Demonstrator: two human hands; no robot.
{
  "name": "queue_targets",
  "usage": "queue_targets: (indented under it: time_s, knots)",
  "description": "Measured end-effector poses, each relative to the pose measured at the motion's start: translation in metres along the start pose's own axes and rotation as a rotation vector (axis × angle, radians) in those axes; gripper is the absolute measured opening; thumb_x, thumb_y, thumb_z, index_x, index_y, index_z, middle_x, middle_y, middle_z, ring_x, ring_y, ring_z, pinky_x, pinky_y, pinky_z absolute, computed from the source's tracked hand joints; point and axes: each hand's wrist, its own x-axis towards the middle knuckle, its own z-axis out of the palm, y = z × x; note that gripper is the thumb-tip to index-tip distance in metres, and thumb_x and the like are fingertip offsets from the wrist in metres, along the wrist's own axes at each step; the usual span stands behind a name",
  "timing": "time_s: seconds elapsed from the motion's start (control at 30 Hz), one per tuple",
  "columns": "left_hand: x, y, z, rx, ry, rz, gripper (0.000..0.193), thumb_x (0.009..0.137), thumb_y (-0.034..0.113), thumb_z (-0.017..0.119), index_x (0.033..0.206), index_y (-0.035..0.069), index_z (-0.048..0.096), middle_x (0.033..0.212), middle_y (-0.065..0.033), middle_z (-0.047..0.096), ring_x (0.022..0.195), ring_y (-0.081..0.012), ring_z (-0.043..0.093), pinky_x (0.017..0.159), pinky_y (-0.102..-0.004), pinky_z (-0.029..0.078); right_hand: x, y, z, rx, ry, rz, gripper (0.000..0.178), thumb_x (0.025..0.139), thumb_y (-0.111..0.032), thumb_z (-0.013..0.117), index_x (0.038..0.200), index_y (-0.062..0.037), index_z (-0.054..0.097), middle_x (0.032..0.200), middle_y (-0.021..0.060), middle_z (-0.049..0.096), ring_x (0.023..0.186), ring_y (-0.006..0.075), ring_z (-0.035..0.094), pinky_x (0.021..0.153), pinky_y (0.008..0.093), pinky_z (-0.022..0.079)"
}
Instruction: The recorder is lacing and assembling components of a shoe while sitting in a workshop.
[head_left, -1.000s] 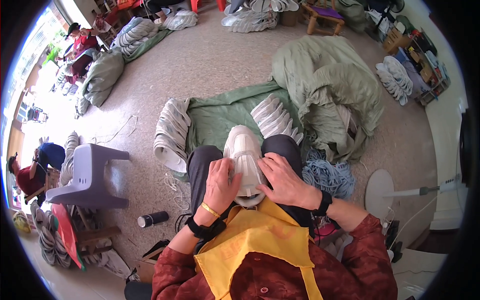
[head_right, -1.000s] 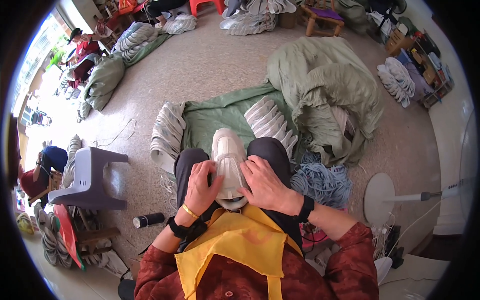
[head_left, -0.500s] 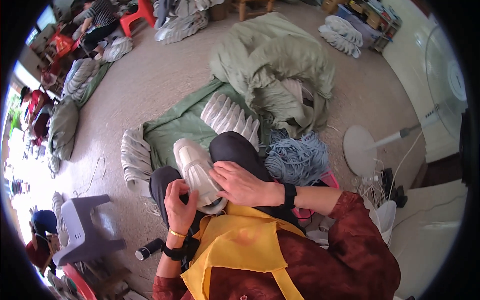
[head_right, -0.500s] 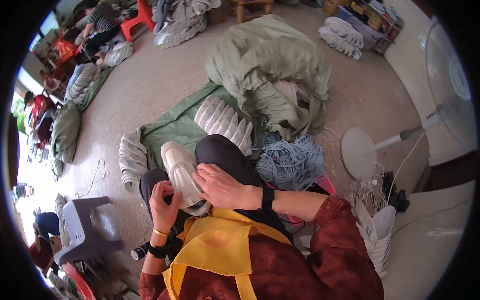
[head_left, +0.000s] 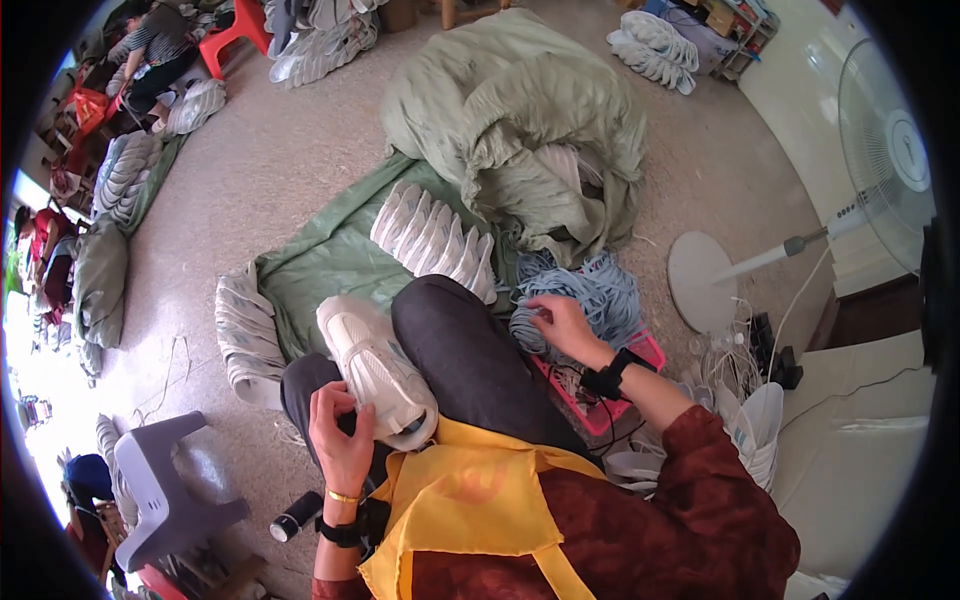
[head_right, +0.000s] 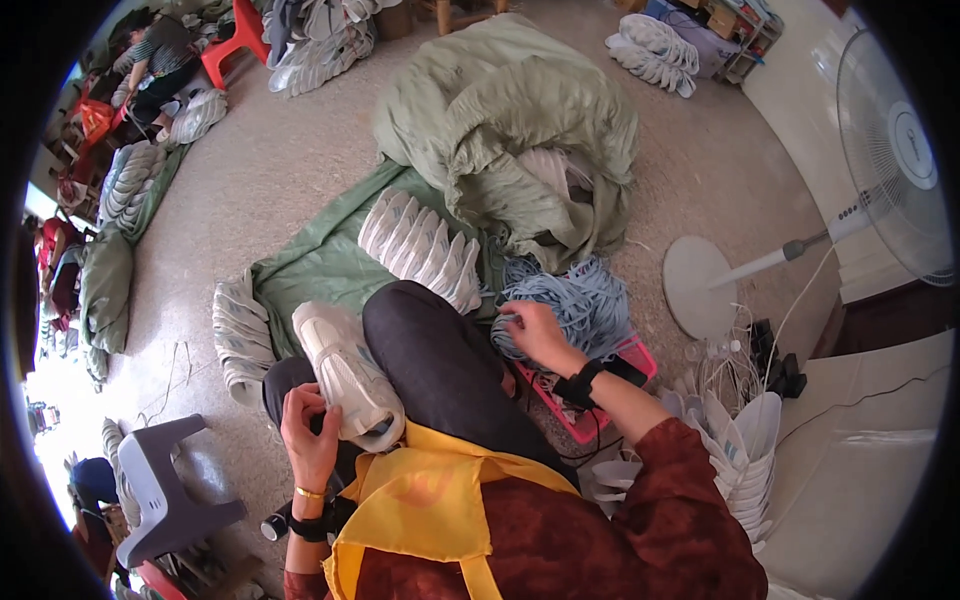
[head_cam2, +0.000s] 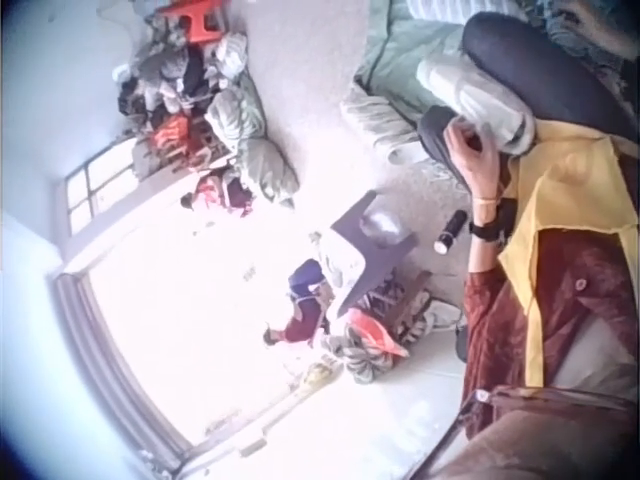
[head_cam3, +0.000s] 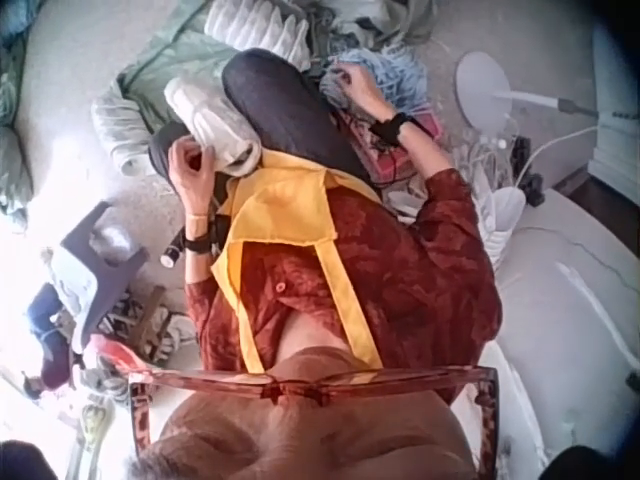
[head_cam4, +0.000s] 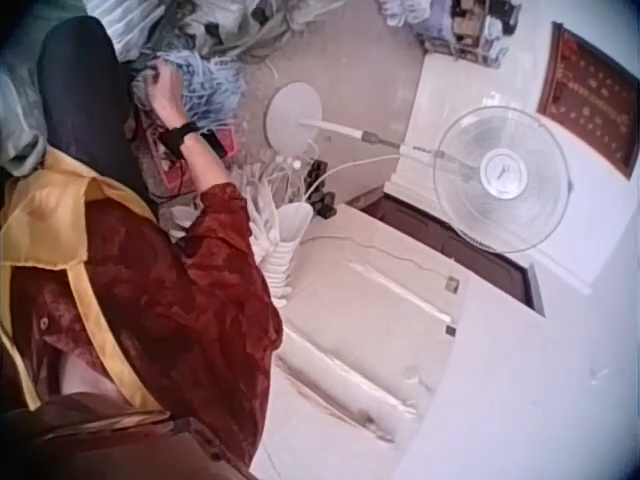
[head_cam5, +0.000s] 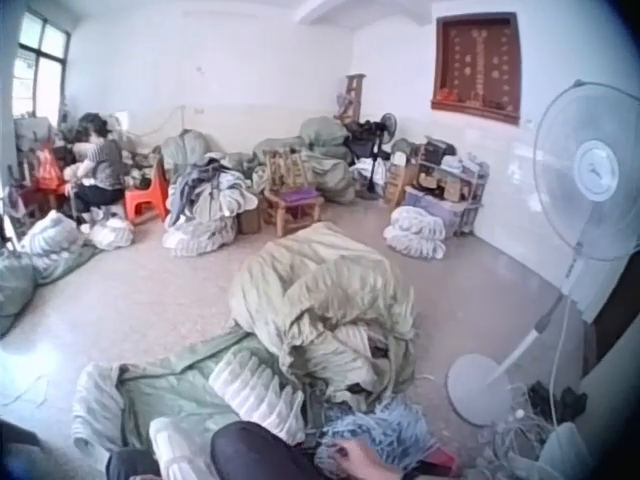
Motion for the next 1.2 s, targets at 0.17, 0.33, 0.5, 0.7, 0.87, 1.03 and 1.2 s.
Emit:
queue_targets:
  time_s: [0.17, 0.33, 0.5, 0.7, 0.87, 1.03, 1.2]
  knots:
    - [-0.001, 0.0, -0.001, -0.077, 0.006, -0.096, 0.027, 0.077, -0.007, 0.072, 0.096, -0.001, 0.053, 0.111, -0.0123, 0.059, 0.089, -0.0185, 0.056, 0.083, -0.029, 0.049, 0.002, 0.125, 0.0, -0.151, 0.026, 0.161, 0.027, 0.079, -0.004, 0.076, 0.106, -0.0011, 0.074, 0.091, 0.02, 0.074, 0.083, 0.037, 0.072, 0.076, 0.0435, 0.057]
    - [0.001, 0.005, -0.002, -0.09, -0.013, -0.173, 0.029, 0.076, -0.008, 0.071, 0.095, 0.0, 0.051, 0.115, -0.0131, 0.057, 0.099, -0.0198, 0.056, 0.091, -0.0294, 0.046, 0.029, 0.172, -0.01, -0.207, 0.272, 0.185, 0.017, 0.078, -0.003, 0.074, 0.095, 0.0006, 0.072, 0.09, 0.0212, 0.073, 0.085, 0.0425, 0.07, 0.077, 0.0463, 0.056]
    - [0.003, 0.004, -0.001, -0.123, -0.032, -0.174, 0.027, 0.078, -0.007, 0.069, 0.095, 0.001, 0.05, 0.115, -0.0142, 0.055, 0.107, -0.0233, 0.054, 0.1, -0.0335, 0.044, 0.04, 0.216, -0.016, -0.36, 0.294, 0.229, 0.014, 0.078, -0.011, 0.075, 0.088, -0.0018, 0.074, 0.081, 0.0158, 0.074, 0.076, 0.0323, 0.073, 0.071, 0.0397, 0.058]
    - [0.003, 0.007, 0.0, -0.15, -0.041, -0.221, 0.027, 0.08, -0.005, 0.07, 0.096, 0.002, 0.048, 0.115, -0.0136, 0.054, 0.109, -0.0227, 0.053, 0.102, -0.0336, 0.042, 0.039, 0.212, -0.015, -0.31, 0.217, 0.317, 0.014, 0.077, -0.017, 0.075, 0.078, -0.003, 0.073, 0.075, 0.0136, 0.073, 0.073, 0.0309, 0.073, 0.068, 0.0393, 0.056]
    - [0.002, 0.005, -0.001, -0.152, -0.039, -0.202, 0.027, 0.081, -0.005, 0.069, 0.096, 0.001, 0.048, 0.115, -0.0131, 0.053, 0.11, -0.0224, 0.052, 0.102, -0.0331, 0.042, 0.038, 0.191, -0.027, -0.276, 0.42, 0.189, 0.01, 0.081, -0.012, 0.074, 0.08, -0.003, 0.071, 0.073, 0.015, 0.072, 0.071, 0.0322, 0.072, 0.065, 0.0402, 0.056]
    - [0.0, 0.002, -0.001, -0.148, -0.026, -0.16, 0.026, 0.081, -0.005, 0.069, 0.097, 0.0, 0.05, 0.114, -0.0124, 0.053, 0.104, -0.0211, 0.052, 0.099, -0.0317, 0.043, 0.043, 0.134, -0.056, 0.296, 0.259, 0.394, 0.013, 0.093, -0.013, 0.069, 0.092, -0.001, 0.066, 0.077, 0.0092, 0.072, 0.069, 0.016, 0.071, 0.058, 0.0303, 0.054]
    - [0.0, 0.002, -0.002, -0.13, -0.015, -0.137, 0.026, 0.082, -0.004, 0.07, 0.099, 0.0, 0.051, 0.112, -0.0105, 0.055, 0.093, -0.0185, 0.052, 0.091, -0.0298, 0.045, 0.046, 0.043, -0.081, 0.592, 0.127, 0.342, 0.011, 0.101, -0.014, 0.064, 0.1, -0.0038, 0.062, 0.083, 0.005, 0.069, 0.063, 0.0096, 0.063, 0.052, 0.0237, 0.05]
